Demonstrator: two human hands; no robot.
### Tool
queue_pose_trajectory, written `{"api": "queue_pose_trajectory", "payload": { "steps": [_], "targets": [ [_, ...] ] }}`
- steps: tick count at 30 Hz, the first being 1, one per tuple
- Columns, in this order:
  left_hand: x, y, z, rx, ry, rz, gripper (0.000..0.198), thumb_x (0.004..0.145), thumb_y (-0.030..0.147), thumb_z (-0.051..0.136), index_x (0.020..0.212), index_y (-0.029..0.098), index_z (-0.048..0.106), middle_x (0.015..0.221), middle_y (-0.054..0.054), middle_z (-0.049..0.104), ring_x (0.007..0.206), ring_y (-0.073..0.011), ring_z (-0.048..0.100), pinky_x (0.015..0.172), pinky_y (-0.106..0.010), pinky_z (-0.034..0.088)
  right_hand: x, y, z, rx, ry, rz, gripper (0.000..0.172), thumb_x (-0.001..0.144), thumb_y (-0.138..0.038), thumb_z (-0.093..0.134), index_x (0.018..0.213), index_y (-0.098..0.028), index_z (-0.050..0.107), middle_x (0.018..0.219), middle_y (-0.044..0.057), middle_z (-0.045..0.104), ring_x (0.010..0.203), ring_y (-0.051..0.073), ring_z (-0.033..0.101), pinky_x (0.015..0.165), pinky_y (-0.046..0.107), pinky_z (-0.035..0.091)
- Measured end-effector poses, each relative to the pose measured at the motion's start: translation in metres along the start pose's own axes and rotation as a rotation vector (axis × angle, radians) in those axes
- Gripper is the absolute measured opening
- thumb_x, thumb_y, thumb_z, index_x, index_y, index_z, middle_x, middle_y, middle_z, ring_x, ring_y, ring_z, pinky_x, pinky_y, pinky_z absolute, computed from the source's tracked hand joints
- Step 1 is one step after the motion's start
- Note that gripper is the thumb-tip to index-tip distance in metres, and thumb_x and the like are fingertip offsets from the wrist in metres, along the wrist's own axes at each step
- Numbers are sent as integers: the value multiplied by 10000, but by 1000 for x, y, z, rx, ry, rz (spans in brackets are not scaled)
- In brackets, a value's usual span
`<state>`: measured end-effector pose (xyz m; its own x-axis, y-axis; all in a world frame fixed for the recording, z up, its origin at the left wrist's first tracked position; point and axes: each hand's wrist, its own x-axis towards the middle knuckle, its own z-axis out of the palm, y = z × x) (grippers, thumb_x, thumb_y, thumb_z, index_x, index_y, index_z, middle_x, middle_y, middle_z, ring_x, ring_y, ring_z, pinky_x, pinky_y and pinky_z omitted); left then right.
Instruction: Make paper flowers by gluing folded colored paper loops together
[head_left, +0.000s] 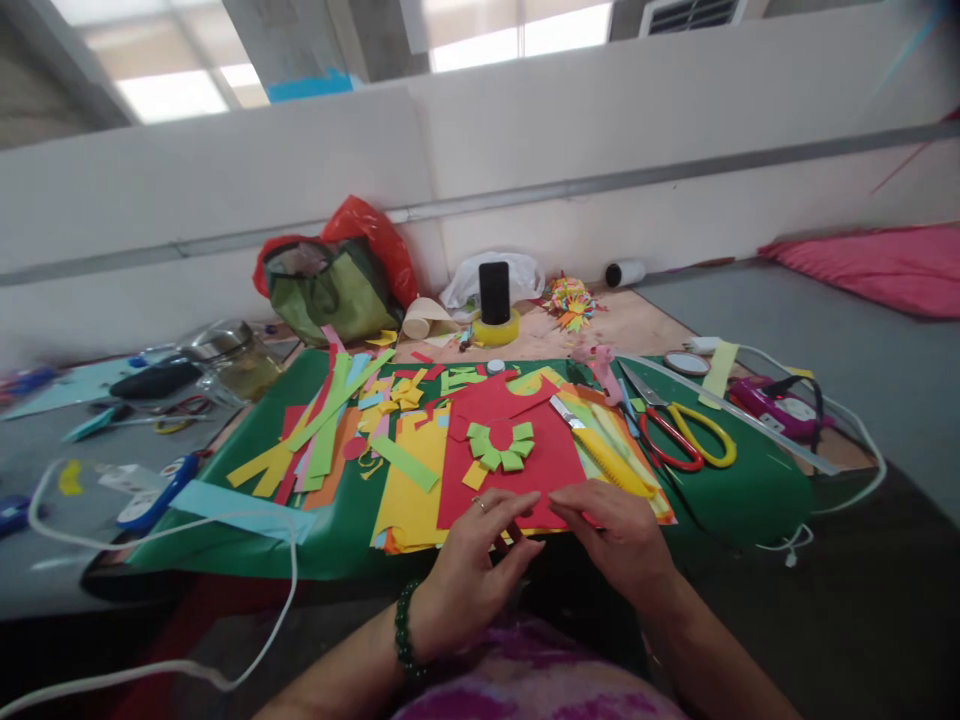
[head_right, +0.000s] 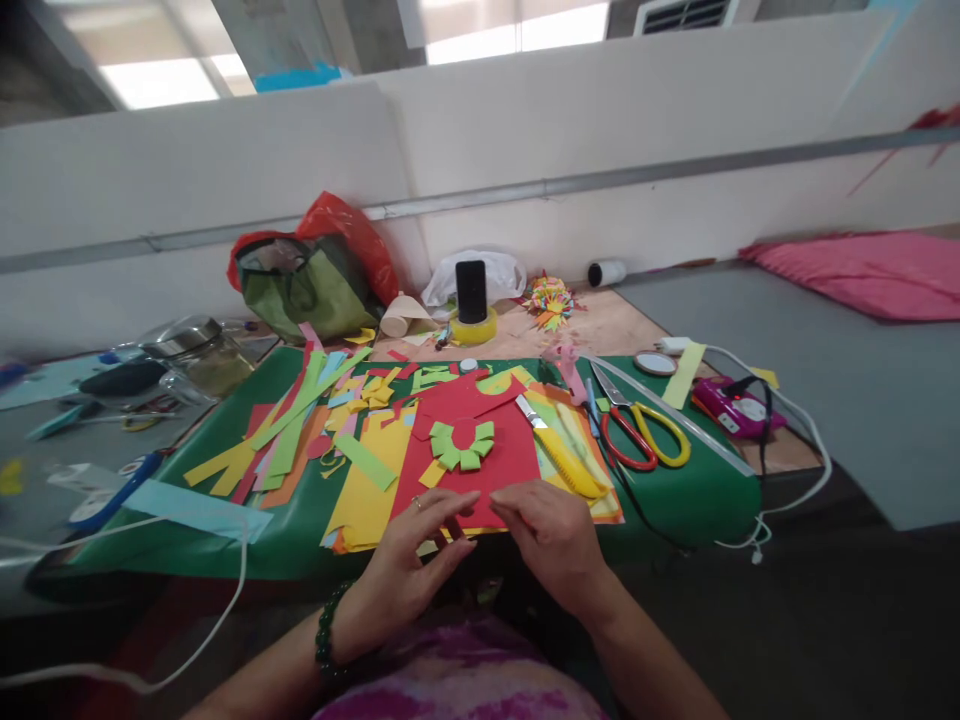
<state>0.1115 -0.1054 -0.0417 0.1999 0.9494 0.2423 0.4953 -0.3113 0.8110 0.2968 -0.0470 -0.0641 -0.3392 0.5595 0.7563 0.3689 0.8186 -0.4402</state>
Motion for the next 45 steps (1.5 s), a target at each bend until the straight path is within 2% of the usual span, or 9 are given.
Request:
{"api": "queue_pose_trajectory", "payload": {
  "steps": [7, 17, 22, 24, 27, 31, 34, 37, 45],
  "targets": [
    [-1, -2, 4, -101, -6, 78, 301, 916, 351, 569, 1113, 182, 721, 959, -106, 712, 874, -179, 670, 789, -281, 550, -1, -17, 2, 70, -42, -23, 203, 896, -160, 576, 702, -209, 538, 582, -28, 602, 524, 97, 562, 520, 202, 418],
    [-5, 4, 3, -9, -75, 136, 458, 944, 487, 468, 832, 170, 778, 708, -95, 690, 638, -135, 618, 595, -225, 472, -1, -20, 5, -65, -124, -123, 464, 978, -419, 459, 570, -200, 431, 485, -34, 490, 443, 78, 423, 472, 245, 255],
    [-5, 6, -22, 47, -82, 133, 523, 873, 596, 530, 662, 161, 727, 573, -52, 640, 559, -116, 583, 548, -213, 429, -7, -15, -2, -79, -184, -114, 381, 970, -414, 493, 662, -192, 533, 504, -37, 533, 452, 82, 477, 478, 238, 298],
    [1, 5, -41, 200, -97, 15, 508, 784, 658, 603, 846, 175, 749, 648, -38, 680, 612, -137, 616, 599, -231, 453, -8, -10, -6, -90, -184, -60, 322, 970, -378, 503, 714, -192, 562, 543, -28, 567, 479, 89, 518, 489, 227, 338],
    [16, 6, -68, 463, -129, -132, 429, 860, 569, 572, 1037, 209, 724, 871, -54, 738, 769, -180, 669, 716, -281, 494, -8, -4, -12, -109, -148, 22, 229, 976, -287, 497, 787, -195, 590, 636, -2, 616, 559, 108, 583, 534, 217, 414],
    [50, -1, -89, 715, -109, -179, 501, 883, 543, 534, 1201, 173, 647, 1175, -128, 689, 1112, -285, 617, 922, -392, 485, -10, 6, -11, -208, -128, 75, 185, 981, -262, 461, 933, -194, 627, 827, 60, 680, 746, 163, 657, 653, 260, 519],
    [81, -17, -90, 657, -115, -192, 577, 870, 537, 536, 1279, 132, 579, 1226, -155, 657, 1107, -279, 616, 954, -396, 478, -14, 13, -5, -317, -189, 109, 227, 990, -271, 418, 956, -202, 631, 894, 76, 696, 788, 192, 669, 670, 300, 546],
    [110, -35, -86, 477, -268, -315, 611, 855, 468, 558, 1331, 86, 518, 1289, -177, 618, 1052, -244, 644, 882, -320, 515, -18, 16, -1, -377, -259, 105, 212, 974, -225, 427, 948, -210, 637, 895, 74, 705, 788, 201, 670, 683, 320, 557],
    [164, -48, -95, 709, -270, -315, 509, 857, 420, 535, 1251, 101, 589, 1128, -137, 700, 999, -250, 659, 814, -290, 510, 3, 13, -38, -368, -417, 62, 227, 949, -182, 440, 1022, -192, 655, 980, 90, 724, 855, 206, 696, 709, 323, 571]
  ]
}}
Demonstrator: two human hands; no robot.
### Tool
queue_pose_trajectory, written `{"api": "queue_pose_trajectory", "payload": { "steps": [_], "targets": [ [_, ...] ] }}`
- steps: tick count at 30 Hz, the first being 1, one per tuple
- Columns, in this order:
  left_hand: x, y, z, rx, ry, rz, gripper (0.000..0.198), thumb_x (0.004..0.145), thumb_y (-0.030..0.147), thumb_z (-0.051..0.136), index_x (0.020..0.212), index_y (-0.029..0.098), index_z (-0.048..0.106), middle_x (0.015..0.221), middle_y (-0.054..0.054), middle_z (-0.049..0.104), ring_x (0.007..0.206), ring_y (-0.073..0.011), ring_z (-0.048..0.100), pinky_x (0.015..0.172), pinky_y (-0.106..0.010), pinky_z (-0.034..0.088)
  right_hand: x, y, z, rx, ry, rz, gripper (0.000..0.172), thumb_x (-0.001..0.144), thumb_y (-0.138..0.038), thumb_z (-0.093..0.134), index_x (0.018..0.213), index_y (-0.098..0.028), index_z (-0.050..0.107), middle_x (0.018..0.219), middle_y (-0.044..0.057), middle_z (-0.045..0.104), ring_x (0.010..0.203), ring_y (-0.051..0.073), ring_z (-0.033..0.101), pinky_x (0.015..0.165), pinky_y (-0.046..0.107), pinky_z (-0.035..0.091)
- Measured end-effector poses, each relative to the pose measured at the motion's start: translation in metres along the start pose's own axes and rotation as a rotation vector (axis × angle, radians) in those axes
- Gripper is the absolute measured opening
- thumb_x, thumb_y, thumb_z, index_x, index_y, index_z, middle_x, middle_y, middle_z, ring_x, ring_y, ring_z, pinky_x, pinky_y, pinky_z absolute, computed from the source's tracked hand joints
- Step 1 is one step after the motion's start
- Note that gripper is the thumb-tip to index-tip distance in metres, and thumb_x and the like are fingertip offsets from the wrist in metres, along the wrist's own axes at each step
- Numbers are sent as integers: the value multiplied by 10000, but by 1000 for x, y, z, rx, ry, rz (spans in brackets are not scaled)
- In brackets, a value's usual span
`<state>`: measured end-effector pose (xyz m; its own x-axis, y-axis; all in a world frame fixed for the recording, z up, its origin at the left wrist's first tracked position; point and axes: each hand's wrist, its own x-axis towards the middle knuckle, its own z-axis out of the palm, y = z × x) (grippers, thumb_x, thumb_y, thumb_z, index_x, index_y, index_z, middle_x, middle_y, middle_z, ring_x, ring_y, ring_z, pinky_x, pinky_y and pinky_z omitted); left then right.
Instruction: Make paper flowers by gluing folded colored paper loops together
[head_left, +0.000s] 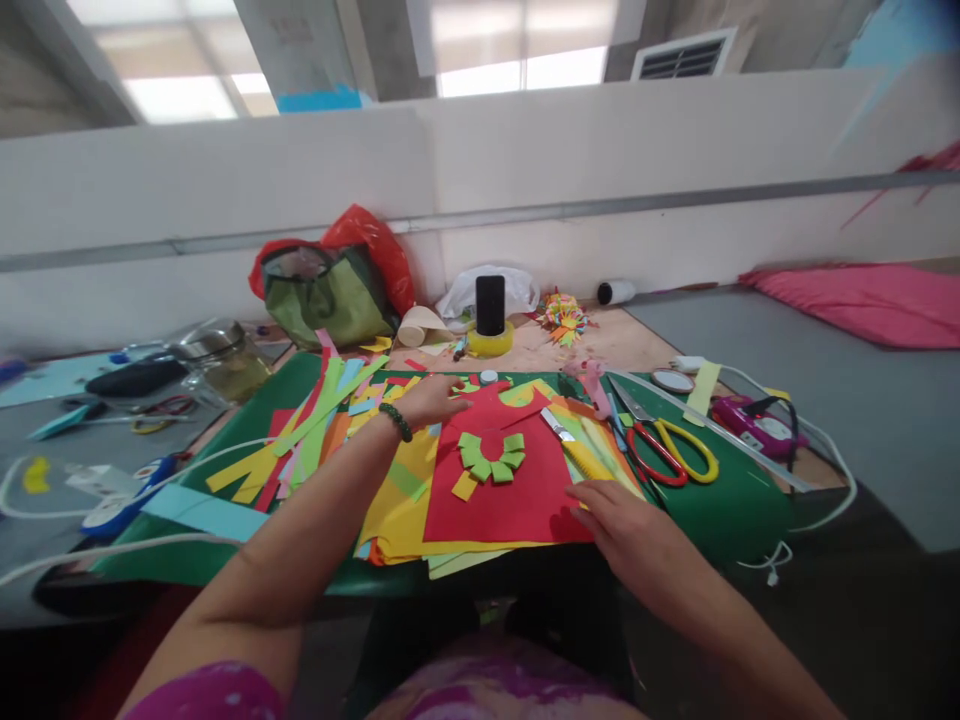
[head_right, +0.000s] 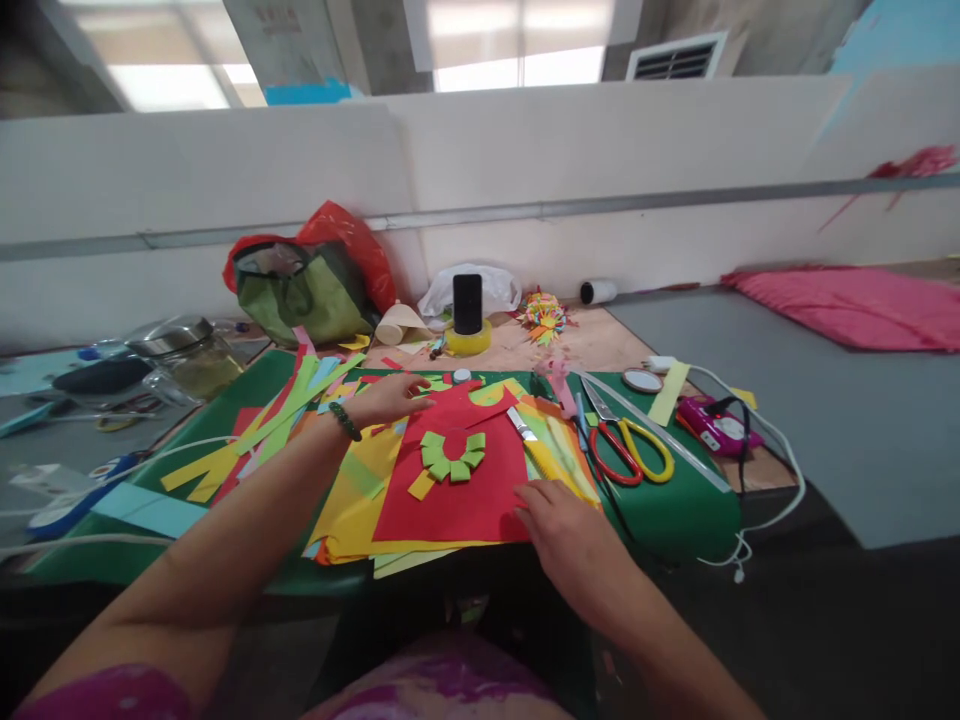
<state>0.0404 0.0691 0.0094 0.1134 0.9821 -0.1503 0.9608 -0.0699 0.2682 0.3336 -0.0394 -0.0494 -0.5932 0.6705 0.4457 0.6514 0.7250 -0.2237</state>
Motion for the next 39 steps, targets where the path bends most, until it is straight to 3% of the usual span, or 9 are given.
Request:
{"api": "queue_pose_trajectory", "payload": {
  "steps": [6, 12, 15, 20, 23, 27, 31, 34, 39],
  "targets": [
    [29, -6, 18, 70, 3, 16, 468, 718, 252, 677, 1171, 138, 644, 1166, -137, 684, 1104, -284, 618, 909, -311, 485, 52, 22, -14, -32, -70, -26, 291, 886, -89, 457, 1052, -207, 665, 984, 92, 707, 865, 198, 685, 722, 285, 528],
    [33, -23, 36, 17, -25, 69, 578, 720, 273, 711, 1283, 199, 599, 1233, -97, 654, 1127, -248, 607, 944, -299, 478, 160, 30, 26, -32, -346, -104, 573, 757, 63, 447, 1253, -166, 619, 1258, 131, 650, 1134, 216, 625, 939, 299, 470],
    [29, -29, 38, 21, -28, 62, 505, 775, 339, 677, 1266, 233, 627, 1309, -108, 597, 1194, -275, 565, 990, -342, 452, 191, 33, 49, -34, -523, -188, 648, 730, 84, 466, 1324, -149, 578, 1358, 139, 592, 1228, 223, 573, 990, 305, 449],
    [24, -28, 38, 29, -54, 37, 423, 810, 402, 644, 1215, 283, 672, 1364, -105, 557, 1252, -323, 517, 1028, -446, 417, 181, 49, 64, -45, -652, -227, 621, 717, 36, 565, 1301, -171, 611, 1295, 132, 642, 1141, 238, 636, 939, 304, 487],
    [24, -26, 35, 29, -65, 36, 429, 804, 405, 656, 1217, 289, 674, 1354, -96, 575, 1262, -329, 507, 1037, -453, 408, 162, 60, 54, -67, -613, -213, 534, 762, 19, 516, 1236, -179, 660, 1286, 121, 650, 1172, 228, 618, 964, 311, 472],
    [25, -24, 32, 34, -73, 39, 418, 791, 389, 673, 1197, 290, 689, 1362, -87, 578, 1264, -329, 506, 1037, -439, 412, 161, 62, 42, -151, -620, -119, 430, 766, 24, 472, 1016, -186, 752, 1036, 102, 755, 1019, 227, 689, 879, 304, 507],
    [24, -22, 31, 52, -74, 35, 413, 799, 390, 659, 1200, 295, 687, 1351, -92, 586, 1266, -324, 503, 1044, -437, 401, 179, 49, 55, -74, -571, -186, 654, 728, 36, 494, 1341, -177, 574, 1378, 124, 580, 1226, 224, 578, 990, 326, 457],
    [24, -22, 31, 60, -78, 28, 402, 799, 399, 653, 1189, 309, 691, 1350, -77, 590, 1263, -312, 505, 1049, -419, 392, 183, 45, 67, -50, -689, -206, 765, 705, 45, 515, 1447, -130, 445, 1447, 160, 498, 1281, 243, 530, 1022, 336, 434],
    [27, -23, 32, 48, -89, 30, 411, 790, 408, 656, 1183, 293, 696, 1352, -76, 594, 1281, -329, 480, 1046, -428, 376, 162, 57, 55, -101, -716, -155, 575, 812, -16, 464, 1361, -158, 560, 1368, 158, 580, 1221, 248, 577, 969, 318, 442]
  ]
}}
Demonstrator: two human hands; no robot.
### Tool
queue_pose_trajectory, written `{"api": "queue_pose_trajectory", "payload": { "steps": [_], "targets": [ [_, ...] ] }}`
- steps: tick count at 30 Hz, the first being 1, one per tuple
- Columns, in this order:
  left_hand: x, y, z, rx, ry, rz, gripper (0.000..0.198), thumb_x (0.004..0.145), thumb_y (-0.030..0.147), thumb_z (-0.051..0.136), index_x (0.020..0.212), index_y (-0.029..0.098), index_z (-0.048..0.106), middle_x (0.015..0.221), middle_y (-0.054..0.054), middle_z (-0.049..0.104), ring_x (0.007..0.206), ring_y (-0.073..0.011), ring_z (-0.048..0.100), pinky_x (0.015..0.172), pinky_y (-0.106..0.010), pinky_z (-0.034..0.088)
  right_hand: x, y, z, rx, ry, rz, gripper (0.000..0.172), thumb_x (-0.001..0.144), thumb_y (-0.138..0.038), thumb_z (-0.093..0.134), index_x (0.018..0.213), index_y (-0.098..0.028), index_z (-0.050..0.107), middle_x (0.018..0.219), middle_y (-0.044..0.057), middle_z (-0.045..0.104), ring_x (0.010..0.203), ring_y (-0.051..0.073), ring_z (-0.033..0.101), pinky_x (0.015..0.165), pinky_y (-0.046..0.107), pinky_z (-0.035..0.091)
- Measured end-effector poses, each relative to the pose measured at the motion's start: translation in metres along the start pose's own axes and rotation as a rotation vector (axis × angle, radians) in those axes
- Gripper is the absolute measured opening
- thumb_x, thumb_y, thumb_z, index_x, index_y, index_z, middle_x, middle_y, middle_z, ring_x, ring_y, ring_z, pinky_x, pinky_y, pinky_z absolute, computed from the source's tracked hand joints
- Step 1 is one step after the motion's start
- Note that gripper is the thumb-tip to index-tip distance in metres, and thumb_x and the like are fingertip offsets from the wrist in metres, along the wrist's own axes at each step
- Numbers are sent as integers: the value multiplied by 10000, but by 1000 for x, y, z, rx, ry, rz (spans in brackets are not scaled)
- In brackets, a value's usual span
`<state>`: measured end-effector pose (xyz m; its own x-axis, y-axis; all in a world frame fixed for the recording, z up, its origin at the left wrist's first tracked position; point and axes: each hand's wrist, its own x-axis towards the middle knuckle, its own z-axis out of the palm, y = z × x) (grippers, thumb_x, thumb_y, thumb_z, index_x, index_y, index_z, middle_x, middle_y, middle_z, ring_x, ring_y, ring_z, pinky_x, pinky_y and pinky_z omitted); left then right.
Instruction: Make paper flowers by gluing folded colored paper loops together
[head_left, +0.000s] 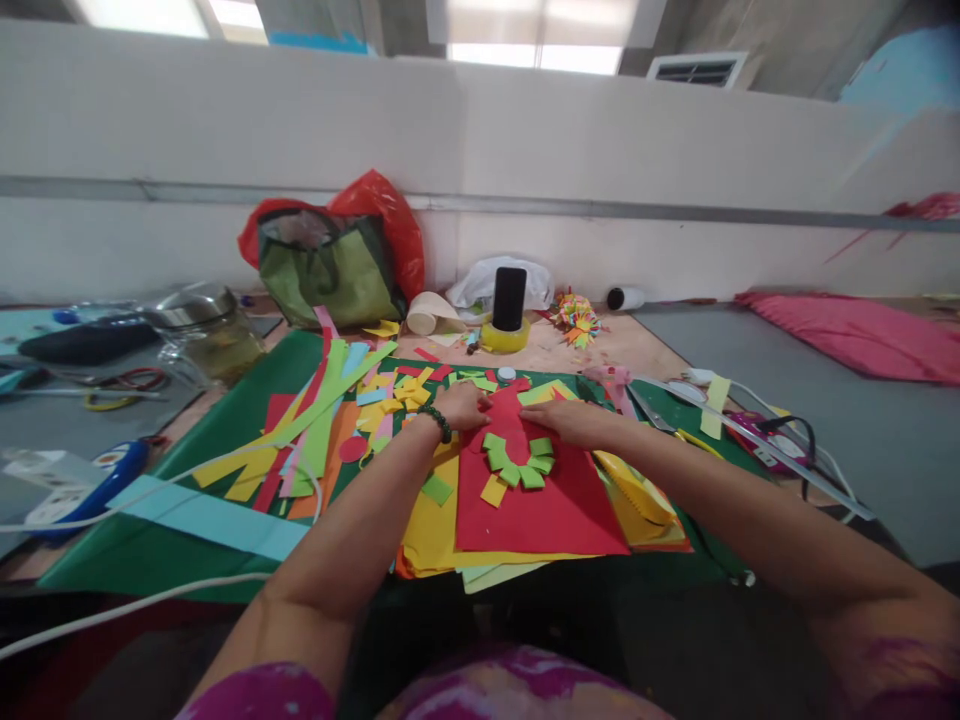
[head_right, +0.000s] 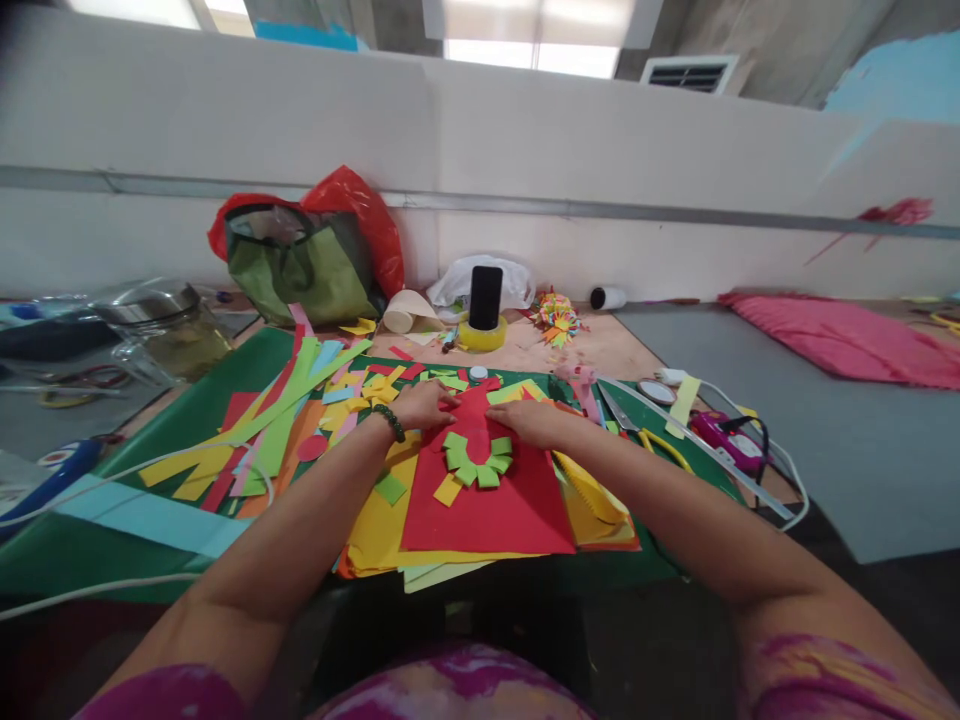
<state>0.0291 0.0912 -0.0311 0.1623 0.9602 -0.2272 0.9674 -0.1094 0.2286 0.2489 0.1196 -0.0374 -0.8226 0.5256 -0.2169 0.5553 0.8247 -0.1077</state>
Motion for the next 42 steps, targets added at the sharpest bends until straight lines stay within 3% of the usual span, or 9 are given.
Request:
{"api": "queue_pose_trajectory", "payload": {
  "steps": [4, 9, 13, 16, 23, 29, 36, 39, 42],
  "targets": [
    [3, -1, 0, -10, 1, 8, 394, 760, 405, 683, 1136, 291, 721, 1306, -72, 629, 1252, -335, 502, 1023, -414, 383, -10, 4, -8, -59, -8, 66, 364, 858, -59, 453, 1091, -158, 714, 1062, 131, 727, 1031, 227, 652, 840, 264, 445],
    [3, -1, 1, -5, 14, 18, 385, 756, 418, 683, 1120, 301, 726, 1275, -69, 646, 1237, -315, 514, 1005, -377, 388, 16, -2, -10, -137, 53, 118, 373, 916, -126, 459, 1258, -154, 604, 1192, 135, 674, 1066, 204, 636, 840, 242, 430],
    [1, -1, 1, 0, 17, 16, 388, 775, 405, 669, 1141, 289, 718, 1320, -92, 613, 1246, -326, 505, 1009, -401, 389, 34, -8, -5, -183, 22, 150, 278, 912, -91, 438, 1022, -104, 693, 1016, 170, 712, 955, 233, 674, 762, 262, 451],
    [0, -1, 2, 3, 13, 15, 399, 789, 389, 660, 1167, 271, 707, 1345, -113, 591, 1254, -338, 499, 1017, -434, 384, 37, -12, -5, -194, 45, 179, 300, 900, -46, 408, 1031, -78, 676, 1020, 199, 704, 930, 245, 681, 732, 277, 450],
    [-2, 2, -1, 14, 9, 7, 348, 788, 396, 665, 1113, 290, 727, 1332, -92, 603, 1267, -330, 493, 1039, -435, 368, 23, 0, -21, -85, 155, 286, 236, 922, -186, 455, 922, -165, 689, 1013, 101, 730, 912, 196, 657, 731, 238, 411],
    [-2, 1, -1, 19, -1, 8, 386, 808, 396, 646, 1175, 288, 695, 1340, -90, 601, 1271, -310, 496, 1051, -432, 361, 11, 22, -27, 30, 315, 448, 278, 879, -151, 404, 918, -121, 678, 991, 143, 720, 876, 208, 630, 703, 259, 395],
    [-1, -1, 0, 20, 2, 14, 370, 810, 396, 646, 1160, 288, 701, 1349, -78, 598, 1272, -307, 496, 1054, -439, 364, 16, 25, -47, 202, 515, 509, 402, 913, -179, 267, 840, -103, 655, 725, 91, 681, 602, 139, 592, 563, 225, 390],
    [-1, -1, 1, 15, 8, 18, 361, 799, 397, 659, 1140, 292, 712, 1325, -76, 615, 1261, -308, 503, 1049, -437, 366, 17, 22, -54, 280, 550, 494, 429, 934, -196, 248, 910, -94, 663, 702, 61, 672, 568, 119, 598, 549, 206, 412],
    [0, 0, 1, 3, 21, 24, 347, 791, 385, 662, 1120, 291, 725, 1294, -77, 636, 1239, -316, 514, 1042, -433, 366, 22, 11, -45, 278, 386, 315, 239, 875, -203, 497, 996, -136, 692, 889, 57, 731, 736, 140, 660, 660, 212, 464]
  ]
}}
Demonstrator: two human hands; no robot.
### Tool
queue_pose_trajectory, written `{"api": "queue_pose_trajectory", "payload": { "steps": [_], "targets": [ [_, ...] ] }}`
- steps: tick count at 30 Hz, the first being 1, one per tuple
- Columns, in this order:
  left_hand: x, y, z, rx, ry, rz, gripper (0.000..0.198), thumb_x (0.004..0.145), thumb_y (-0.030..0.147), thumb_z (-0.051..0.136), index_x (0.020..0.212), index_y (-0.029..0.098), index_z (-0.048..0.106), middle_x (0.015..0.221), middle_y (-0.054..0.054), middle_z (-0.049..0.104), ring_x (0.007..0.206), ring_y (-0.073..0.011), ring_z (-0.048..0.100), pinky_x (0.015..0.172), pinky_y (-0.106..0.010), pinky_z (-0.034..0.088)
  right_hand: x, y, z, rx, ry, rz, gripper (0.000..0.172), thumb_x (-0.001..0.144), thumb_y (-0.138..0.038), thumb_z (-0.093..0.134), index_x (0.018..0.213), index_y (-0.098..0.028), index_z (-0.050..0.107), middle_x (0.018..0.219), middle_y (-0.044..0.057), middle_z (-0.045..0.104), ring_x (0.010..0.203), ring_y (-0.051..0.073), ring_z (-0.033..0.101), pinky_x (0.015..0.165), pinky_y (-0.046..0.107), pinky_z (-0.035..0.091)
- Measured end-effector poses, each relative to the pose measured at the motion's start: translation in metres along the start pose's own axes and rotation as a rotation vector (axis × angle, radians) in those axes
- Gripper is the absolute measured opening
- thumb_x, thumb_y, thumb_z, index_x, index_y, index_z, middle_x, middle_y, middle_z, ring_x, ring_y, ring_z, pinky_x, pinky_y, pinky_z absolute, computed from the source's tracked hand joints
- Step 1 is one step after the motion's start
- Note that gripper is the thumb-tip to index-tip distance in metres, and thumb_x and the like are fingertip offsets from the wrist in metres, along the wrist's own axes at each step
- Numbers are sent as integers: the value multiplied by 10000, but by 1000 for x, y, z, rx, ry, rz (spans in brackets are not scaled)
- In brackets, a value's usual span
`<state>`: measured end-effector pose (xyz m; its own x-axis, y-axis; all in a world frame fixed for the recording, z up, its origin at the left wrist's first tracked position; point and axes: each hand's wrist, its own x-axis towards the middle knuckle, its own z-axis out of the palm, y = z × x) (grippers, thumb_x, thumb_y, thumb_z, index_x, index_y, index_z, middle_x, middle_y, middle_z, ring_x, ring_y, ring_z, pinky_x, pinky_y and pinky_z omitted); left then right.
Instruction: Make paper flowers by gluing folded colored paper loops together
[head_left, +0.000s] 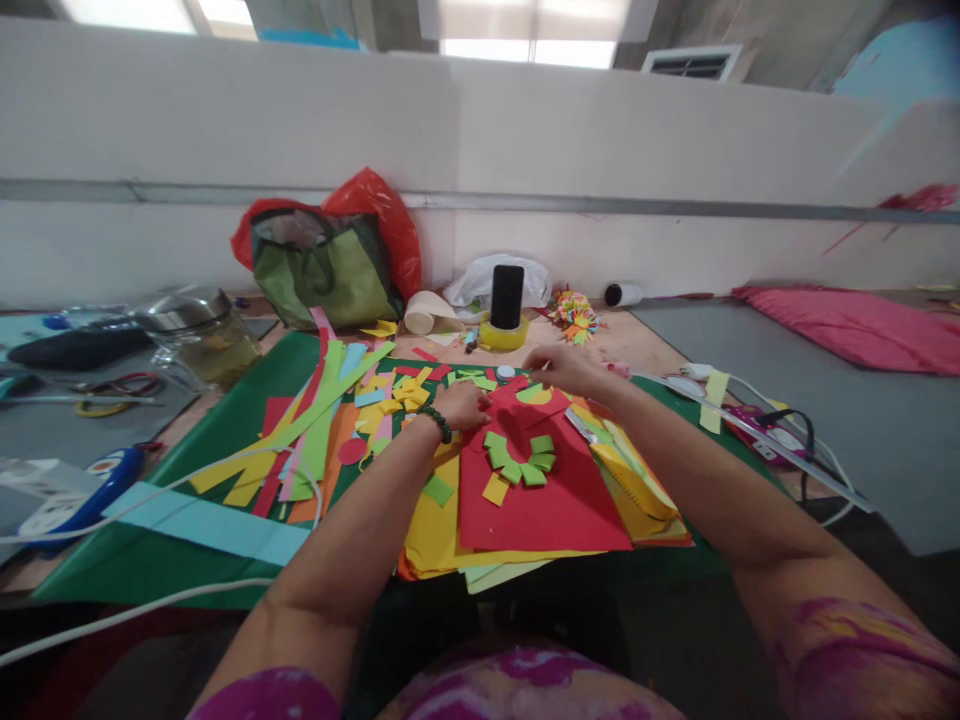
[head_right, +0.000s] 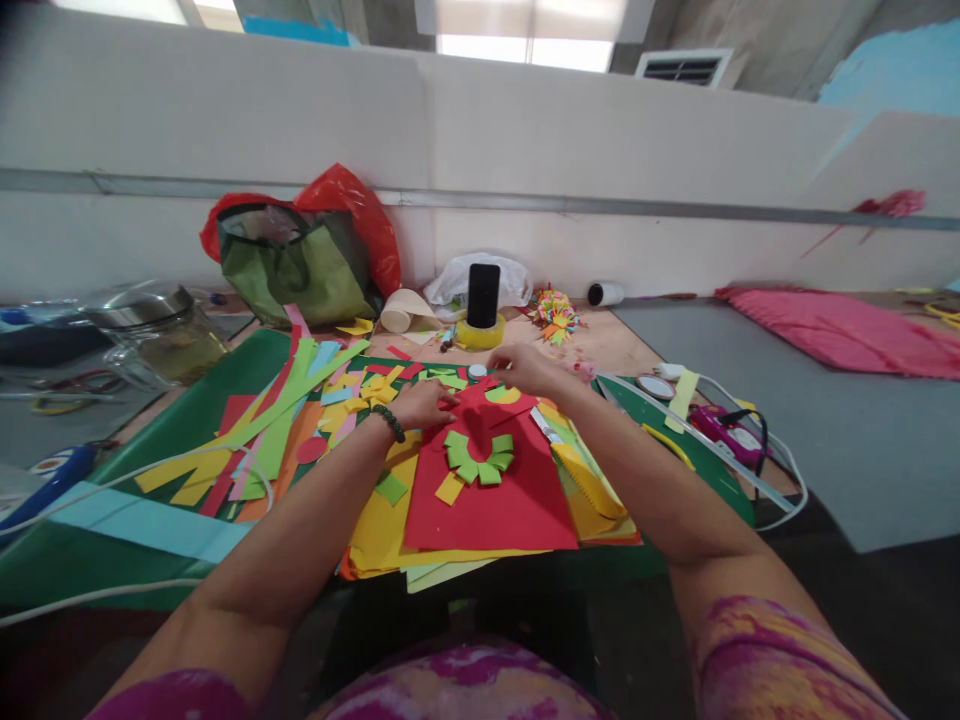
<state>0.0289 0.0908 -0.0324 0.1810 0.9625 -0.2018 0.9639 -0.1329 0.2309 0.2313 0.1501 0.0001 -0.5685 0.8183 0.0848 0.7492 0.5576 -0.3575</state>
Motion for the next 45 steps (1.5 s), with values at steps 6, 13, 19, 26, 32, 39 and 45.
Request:
{"api": "queue_pose_trajectory", "payload": {
  "steps": [6, 13, 19, 26, 32, 39, 45],
  "targets": [
    [3, -1, 3, -15, 15, -2, 346, 766, 387, 671, 1097, 307, 736, 1268, -70, 655, 1220, -331, 521, 1011, -411, 375, -3, -14, 34, -335, -244, -12, 198, 907, -241, 546, 990, -148, 701, 1066, 134, 716, 967, 231, 663, 783, 265, 464],
    [4, -3, 3, -37, 14, 9, 364, 767, 385, 673, 1116, 298, 729, 1308, -71, 633, 1250, -341, 500, 1016, -401, 371, -47, -19, -17, -469, -2, 307, 465, 1009, -337, 258, 1005, -119, 669, 1039, 222, 686, 1004, 316, 648, 809, 377, 441],
    [1, -2, 6, -61, 22, 11, 318, 871, 339, 528, 1107, 269, 730, 1307, -86, 634, 1239, -328, 515, 1056, -463, 330, -98, -38, 13, -250, -152, 351, 551, 910, -594, 446, 1226, -157, 558, 1051, 162, 705, 999, 317, 653, 757, 343, 425],
    [-4, 0, 7, -123, 186, 16, 355, 889, 332, 516, 1161, 197, 699, 1271, -136, 639, 1224, -333, 524, 1072, -481, 337, -88, -29, 43, 89, -93, 297, 622, 787, -216, 586, 1378, -114, 421, 913, 60, 714, 857, 203, 643, 614, 242, 377],
    [-12, 6, 2, -481, 145, 240, 429, 844, 325, 601, 1243, 174, 649, 1189, -84, 686, 1049, -212, 634, 886, -266, 487, -84, -28, 42, 396, 139, 64, 554, 741, -114, 503, 1294, -130, 471, 749, -11, 626, 691, 143, 593, 643, 232, 437],
    [-22, 14, -2, -1198, -112, 247, 87, 548, 142, 775, 619, 146, 725, 610, 8, 691, 662, -150, 616, 685, -241, 492, -63, -31, 21, 577, 343, -27, 464, 754, -256, 593, 1201, -155, 517, 864, 44, 656, 809, 180, 622, 712, 298, 494],
    [-18, 21, 0, -1499, 94, 136, 154, 730, 241, 671, 851, 149, 696, 845, -48, 742, 816, -167, 687, 768, -271, 541, -51, -28, 23, 852, 309, 109, 506, 843, -426, 548, 1276, -176, 474, 1060, 99, 687, 975, 207, 656, 845, 365, 519]
  ]
}}
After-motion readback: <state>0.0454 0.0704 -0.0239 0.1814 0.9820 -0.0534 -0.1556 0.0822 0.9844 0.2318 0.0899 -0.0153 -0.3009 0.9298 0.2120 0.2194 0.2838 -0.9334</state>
